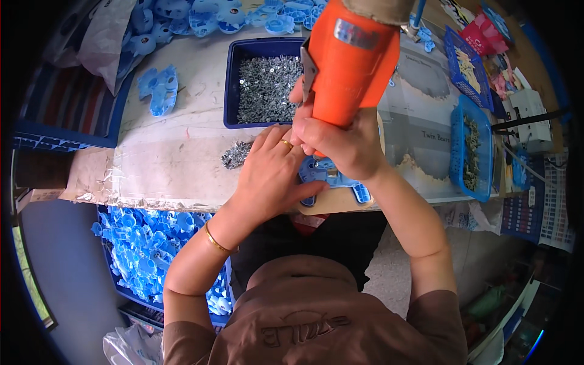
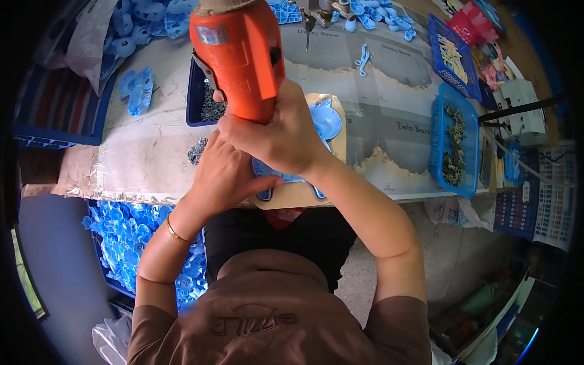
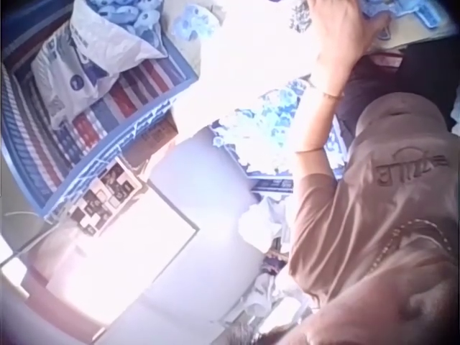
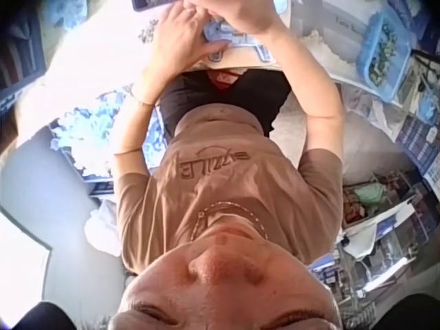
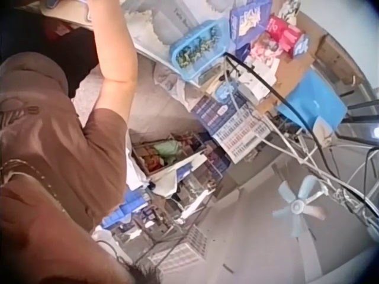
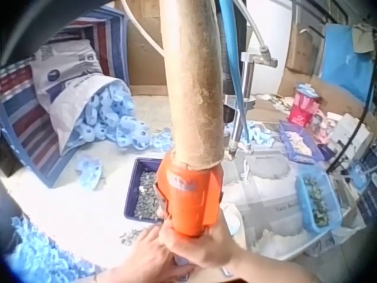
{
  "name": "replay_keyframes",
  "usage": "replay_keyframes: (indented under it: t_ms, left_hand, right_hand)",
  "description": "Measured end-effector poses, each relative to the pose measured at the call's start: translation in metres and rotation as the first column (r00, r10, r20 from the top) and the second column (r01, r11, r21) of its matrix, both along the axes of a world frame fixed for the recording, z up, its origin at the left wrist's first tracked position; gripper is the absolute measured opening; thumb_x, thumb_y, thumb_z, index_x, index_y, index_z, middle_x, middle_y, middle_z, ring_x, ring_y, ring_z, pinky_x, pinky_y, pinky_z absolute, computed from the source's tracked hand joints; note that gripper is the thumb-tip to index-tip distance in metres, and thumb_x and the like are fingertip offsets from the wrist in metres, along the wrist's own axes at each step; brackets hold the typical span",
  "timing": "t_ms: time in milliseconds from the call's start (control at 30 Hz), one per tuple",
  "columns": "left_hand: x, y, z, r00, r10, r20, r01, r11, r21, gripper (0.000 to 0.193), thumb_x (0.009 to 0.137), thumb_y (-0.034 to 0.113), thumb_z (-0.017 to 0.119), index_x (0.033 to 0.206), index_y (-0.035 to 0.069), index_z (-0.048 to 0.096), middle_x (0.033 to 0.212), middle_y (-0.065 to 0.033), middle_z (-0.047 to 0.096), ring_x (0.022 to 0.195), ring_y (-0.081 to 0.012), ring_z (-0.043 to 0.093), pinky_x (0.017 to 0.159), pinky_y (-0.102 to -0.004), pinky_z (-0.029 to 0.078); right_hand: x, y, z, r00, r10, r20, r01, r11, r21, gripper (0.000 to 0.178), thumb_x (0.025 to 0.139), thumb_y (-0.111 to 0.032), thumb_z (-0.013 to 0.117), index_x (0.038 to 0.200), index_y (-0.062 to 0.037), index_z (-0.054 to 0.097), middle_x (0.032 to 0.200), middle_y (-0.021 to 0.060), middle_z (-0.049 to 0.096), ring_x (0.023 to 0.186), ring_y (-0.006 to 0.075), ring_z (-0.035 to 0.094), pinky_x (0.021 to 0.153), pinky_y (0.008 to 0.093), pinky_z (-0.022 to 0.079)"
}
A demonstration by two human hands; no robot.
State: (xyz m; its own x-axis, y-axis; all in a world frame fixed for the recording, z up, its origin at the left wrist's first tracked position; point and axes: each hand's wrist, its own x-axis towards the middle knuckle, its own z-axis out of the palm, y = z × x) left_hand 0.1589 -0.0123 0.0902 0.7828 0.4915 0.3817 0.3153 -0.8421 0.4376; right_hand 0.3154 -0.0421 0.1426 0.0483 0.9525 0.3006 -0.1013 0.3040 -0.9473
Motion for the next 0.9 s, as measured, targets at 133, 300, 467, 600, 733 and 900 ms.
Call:
replay_keyframes:
  t_ms: [133, 300, 467, 600, 733, 900]
  left_hand:
    - [0.001, -0.001, 0.001, 1.000, 0.015, -0.021, -0.015, 1.000, -0.008, 0.060, 0.062, 0.034, 0.086, 0.108, 0.003, 0.063, 0.108, -0.0115, 0.061, 0.105, -0.0307, 0.055, 0.098, -0.0424, 0.043]
    - [0.000, 0.000, -0.001, 1.000, 0.009, 0.003, -0.009, 1.000, 0.007, 0.061, 0.061, 0.033, 0.086, 0.109, 0.003, 0.062, 0.111, -0.0121, 0.061, 0.106, -0.0306, 0.055, 0.098, -0.0425, 0.043]
    - [0.001, 0.000, -0.001, 0.999, 0.020, -0.043, -0.018, 0.999, 0.034, 0.061, 0.061, 0.033, 0.086, 0.108, 0.003, 0.062, 0.110, -0.0118, 0.061, 0.106, -0.0309, 0.055, 0.098, -0.0425, 0.043]
    - [0.001, -0.002, -0.002, 0.999, 0.025, -0.035, -0.026, 1.000, -0.014, 0.061, 0.062, 0.034, 0.085, 0.109, 0.003, 0.062, 0.109, -0.0120, 0.061, 0.106, -0.0314, 0.056, 0.098, -0.0426, 0.043]
    - [0.002, 0.000, 0.001, 0.999, 0.015, -0.039, -0.014, 1.000, 0.023, 0.061, 0.062, 0.035, 0.085, 0.108, 0.002, 0.063, 0.108, -0.0129, 0.063, 0.107, -0.0323, 0.056, 0.097, -0.0431, 0.044]
    - [0.001, 0.001, -0.001, 1.000, 0.005, -0.020, -0.004, 1.000, 0.012, 0.059, 0.062, 0.036, 0.085, 0.104, 0.001, 0.063, 0.106, -0.0131, 0.064, 0.108, -0.0333, 0.057, 0.097, -0.0439, 0.044]
  right_hand:
    - [0.002, 0.001, 0.003, 0.999, -0.021, 0.031, 0.020, 0.999, 0.041, 0.032, 0.082, -0.007, 0.067, 0.110, 0.0035, 0.054, 0.072, 0.0058, 0.063, 0.060, 0.0098, 0.060, 0.055, 0.0242, 0.049]
    - [0.001, 0.001, -0.002, 1.000, -0.010, -0.005, 0.010, 0.999, 0.035, 0.032, 0.082, -0.007, 0.067, 0.110, 0.0037, 0.054, 0.072, 0.0057, 0.063, 0.060, 0.0103, 0.060, 0.055, 0.0246, 0.049]
    - [0.001, 0.000, -0.002, 1.000, 0.004, -0.016, -0.004, 1.000, 0.015, 0.031, 0.082, -0.006, 0.066, 0.109, 0.0036, 0.054, 0.071, 0.0055, 0.062, 0.059, 0.0106, 0.060, 0.055, 0.0245, 0.049]
    - [0.001, 0.002, -0.006, 1.000, -0.008, 0.002, 0.008, 0.998, 0.067, 0.029, 0.082, -0.004, 0.065, 0.109, 0.0038, 0.054, 0.071, 0.0058, 0.062, 0.059, 0.0106, 0.060, 0.054, 0.0247, 0.050]
    - [-0.003, 0.000, -0.012, 0.999, -0.033, -0.002, 0.033, 0.995, 0.090, 0.027, 0.082, -0.001, 0.064, 0.106, 0.0041, 0.054, 0.072, 0.0054, 0.061, 0.061, 0.0105, 0.060, 0.056, 0.0252, 0.050]
    - [-0.003, 0.003, -0.018, 0.997, -0.063, 0.043, 0.059, 0.993, 0.101, 0.026, 0.081, -0.001, 0.064, 0.104, 0.0038, 0.055, 0.074, 0.0057, 0.061, 0.061, 0.0101, 0.059, 0.056, 0.0249, 0.050]
